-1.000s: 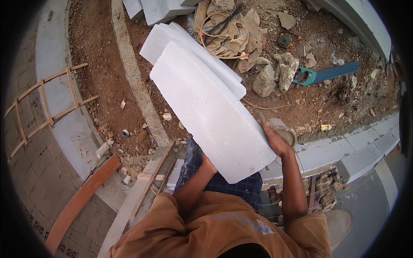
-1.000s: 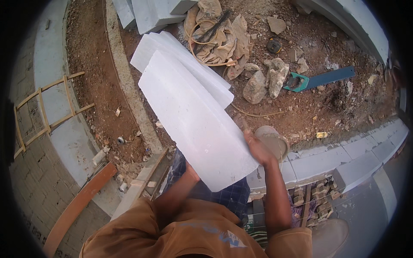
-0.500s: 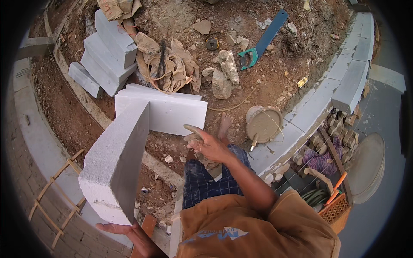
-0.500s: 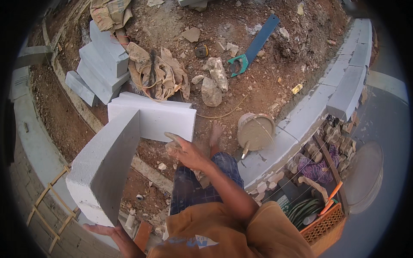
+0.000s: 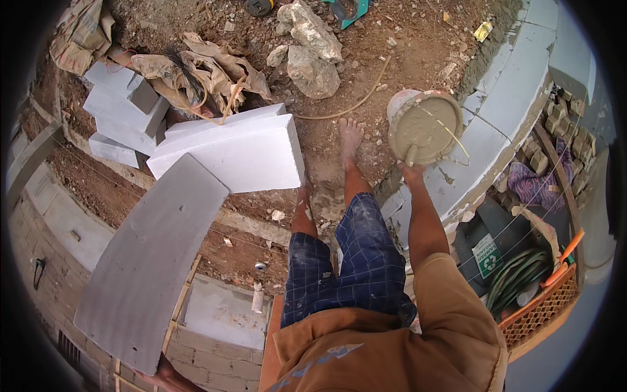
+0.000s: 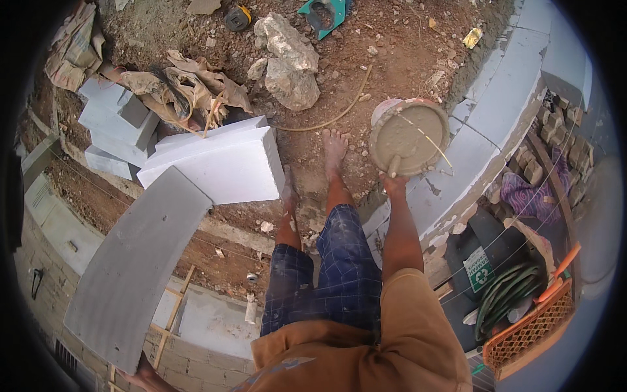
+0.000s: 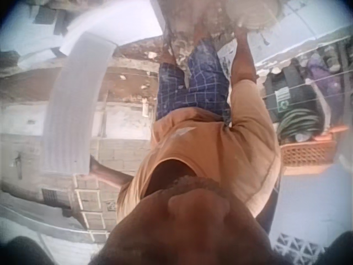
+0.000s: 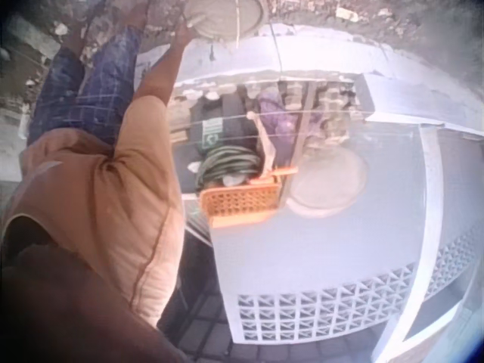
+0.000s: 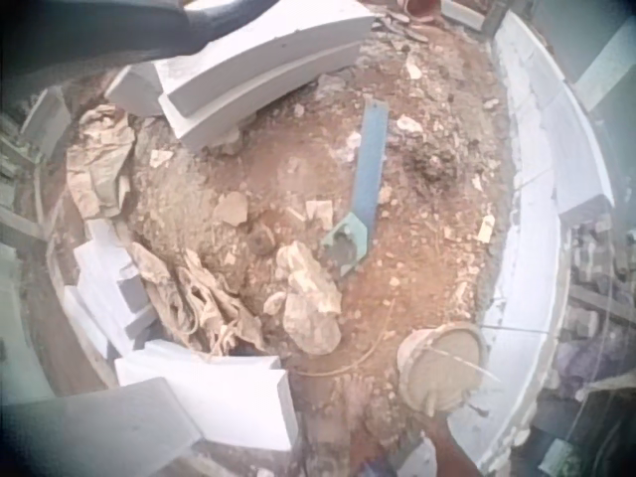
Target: The person applies mortar to white rectangular tiles and places them along a curved wall. They measure the tiles with a tape measure and cut them with a hand saw to fit the space.
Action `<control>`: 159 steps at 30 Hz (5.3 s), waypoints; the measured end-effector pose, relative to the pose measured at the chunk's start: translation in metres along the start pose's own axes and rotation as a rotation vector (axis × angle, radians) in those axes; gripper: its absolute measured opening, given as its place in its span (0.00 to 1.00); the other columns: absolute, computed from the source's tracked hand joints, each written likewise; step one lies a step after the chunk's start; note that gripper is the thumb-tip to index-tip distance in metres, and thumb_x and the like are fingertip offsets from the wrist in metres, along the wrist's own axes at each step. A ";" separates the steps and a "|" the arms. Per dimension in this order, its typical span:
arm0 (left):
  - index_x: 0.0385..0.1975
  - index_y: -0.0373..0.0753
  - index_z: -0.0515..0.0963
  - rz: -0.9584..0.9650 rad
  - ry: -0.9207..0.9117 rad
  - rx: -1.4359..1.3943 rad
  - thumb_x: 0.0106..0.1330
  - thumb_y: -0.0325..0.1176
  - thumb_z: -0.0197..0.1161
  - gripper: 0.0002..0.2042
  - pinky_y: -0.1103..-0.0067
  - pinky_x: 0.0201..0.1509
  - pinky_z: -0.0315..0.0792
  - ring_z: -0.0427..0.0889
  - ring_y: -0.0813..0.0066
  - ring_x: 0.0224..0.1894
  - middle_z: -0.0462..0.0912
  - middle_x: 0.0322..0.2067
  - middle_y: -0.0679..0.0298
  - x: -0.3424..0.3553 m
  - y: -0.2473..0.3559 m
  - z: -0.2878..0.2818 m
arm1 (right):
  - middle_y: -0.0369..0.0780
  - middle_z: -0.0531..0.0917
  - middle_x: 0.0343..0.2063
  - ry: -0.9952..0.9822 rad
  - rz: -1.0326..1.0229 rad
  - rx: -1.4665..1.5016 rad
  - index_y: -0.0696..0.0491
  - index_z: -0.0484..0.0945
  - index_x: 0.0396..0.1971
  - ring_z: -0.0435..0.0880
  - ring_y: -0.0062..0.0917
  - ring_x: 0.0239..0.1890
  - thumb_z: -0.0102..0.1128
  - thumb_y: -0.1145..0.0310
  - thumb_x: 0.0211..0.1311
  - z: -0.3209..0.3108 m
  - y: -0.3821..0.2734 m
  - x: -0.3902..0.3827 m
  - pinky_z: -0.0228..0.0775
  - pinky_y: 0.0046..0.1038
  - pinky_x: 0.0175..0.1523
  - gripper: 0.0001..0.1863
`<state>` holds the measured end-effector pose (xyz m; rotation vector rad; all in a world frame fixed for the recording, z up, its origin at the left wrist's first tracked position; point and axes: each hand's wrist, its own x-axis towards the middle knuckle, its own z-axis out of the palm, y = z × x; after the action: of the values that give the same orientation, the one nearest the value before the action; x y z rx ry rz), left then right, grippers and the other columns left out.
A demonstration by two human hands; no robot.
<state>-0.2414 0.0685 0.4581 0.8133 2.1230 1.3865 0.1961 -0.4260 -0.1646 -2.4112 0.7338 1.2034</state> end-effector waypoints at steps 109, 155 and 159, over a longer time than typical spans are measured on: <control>0.77 0.37 0.49 0.346 -0.819 0.166 0.48 0.44 0.83 0.59 0.64 0.68 0.71 0.71 0.49 0.70 0.67 0.70 0.44 0.021 -0.041 -0.094 | 0.38 0.75 0.26 -1.722 -0.374 0.043 0.47 0.65 0.51 0.77 0.24 0.17 0.49 0.49 0.77 0.000 -0.180 -0.862 0.73 0.29 0.20 0.17; 0.41 0.25 0.80 0.469 -0.614 0.271 0.68 0.44 0.67 0.22 0.67 0.42 0.71 0.77 0.68 0.36 0.83 0.34 0.57 -0.075 -0.066 -0.002 | 0.54 0.68 0.68 -0.303 -1.042 -0.492 0.54 0.56 0.75 0.67 0.48 0.70 0.75 0.57 0.53 -0.082 -0.197 -0.375 0.64 0.44 0.71 0.52; 0.55 0.30 0.78 0.320 -0.724 0.321 0.64 0.36 0.71 0.23 0.70 0.57 0.75 0.85 0.63 0.50 0.86 0.48 0.54 -0.075 -0.032 -0.007 | 0.53 0.63 0.71 -0.837 -1.501 -0.259 0.52 0.51 0.77 0.62 0.48 0.74 0.79 0.57 0.48 -0.007 -0.239 -0.548 0.58 0.42 0.76 0.59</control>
<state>-0.1995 0.0014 0.4359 1.5566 1.6843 0.7012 0.0640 -0.0765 0.3018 -1.4817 -1.2860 1.2751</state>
